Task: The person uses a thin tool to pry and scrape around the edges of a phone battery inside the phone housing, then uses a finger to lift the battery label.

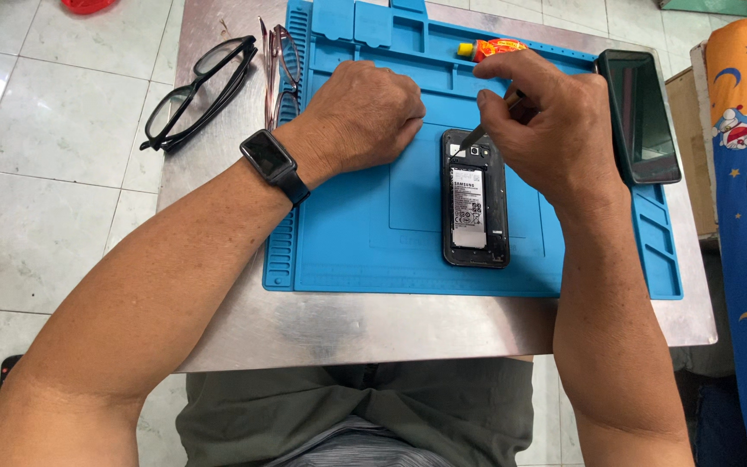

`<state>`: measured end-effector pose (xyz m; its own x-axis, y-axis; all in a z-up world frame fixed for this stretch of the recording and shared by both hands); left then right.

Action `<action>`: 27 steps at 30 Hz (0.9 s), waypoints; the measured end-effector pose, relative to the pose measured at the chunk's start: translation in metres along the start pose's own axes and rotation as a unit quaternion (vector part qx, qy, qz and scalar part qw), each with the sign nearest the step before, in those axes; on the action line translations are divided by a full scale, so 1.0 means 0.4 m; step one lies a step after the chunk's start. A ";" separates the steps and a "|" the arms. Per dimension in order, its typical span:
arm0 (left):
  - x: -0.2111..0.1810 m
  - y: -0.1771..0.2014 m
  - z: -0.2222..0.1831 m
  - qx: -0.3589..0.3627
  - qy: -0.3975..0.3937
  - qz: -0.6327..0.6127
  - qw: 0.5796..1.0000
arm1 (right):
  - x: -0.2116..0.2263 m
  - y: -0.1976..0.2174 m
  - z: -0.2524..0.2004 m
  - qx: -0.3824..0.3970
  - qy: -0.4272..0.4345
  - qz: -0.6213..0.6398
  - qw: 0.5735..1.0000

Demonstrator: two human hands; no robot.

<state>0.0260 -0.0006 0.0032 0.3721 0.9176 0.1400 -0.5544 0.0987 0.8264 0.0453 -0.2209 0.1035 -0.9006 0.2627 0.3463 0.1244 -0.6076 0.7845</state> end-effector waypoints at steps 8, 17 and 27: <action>0.000 0.003 -0.001 0.001 -0.008 0.006 1.000 | 0.008 0.013 0.001 0.012 -0.013 0.012 1.000; -0.001 0.005 0.000 0.001 -0.007 0.006 1.000 | 0.062 0.017 0.026 0.091 -0.063 0.101 0.989; -0.004 0.030 0.001 0.014 -0.004 0.002 1.000 | 0.056 0.014 0.027 0.060 -0.032 0.105 0.992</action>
<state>0.0190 -0.0011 0.0131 0.3753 0.9150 0.1479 -0.5344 0.0832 0.8411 0.0302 -0.2103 0.1211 -0.8220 0.1896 0.5370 0.3578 -0.5616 0.7460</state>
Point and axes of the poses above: each hand's wrist, its own z-axis towards the middle knuckle, its own y-axis out of the back of the hand, x = y × z, the point moved 2 cm from there along z, towards the middle knuckle, and after that the axes turned 12 degrees about z, right-handed, at the moved point
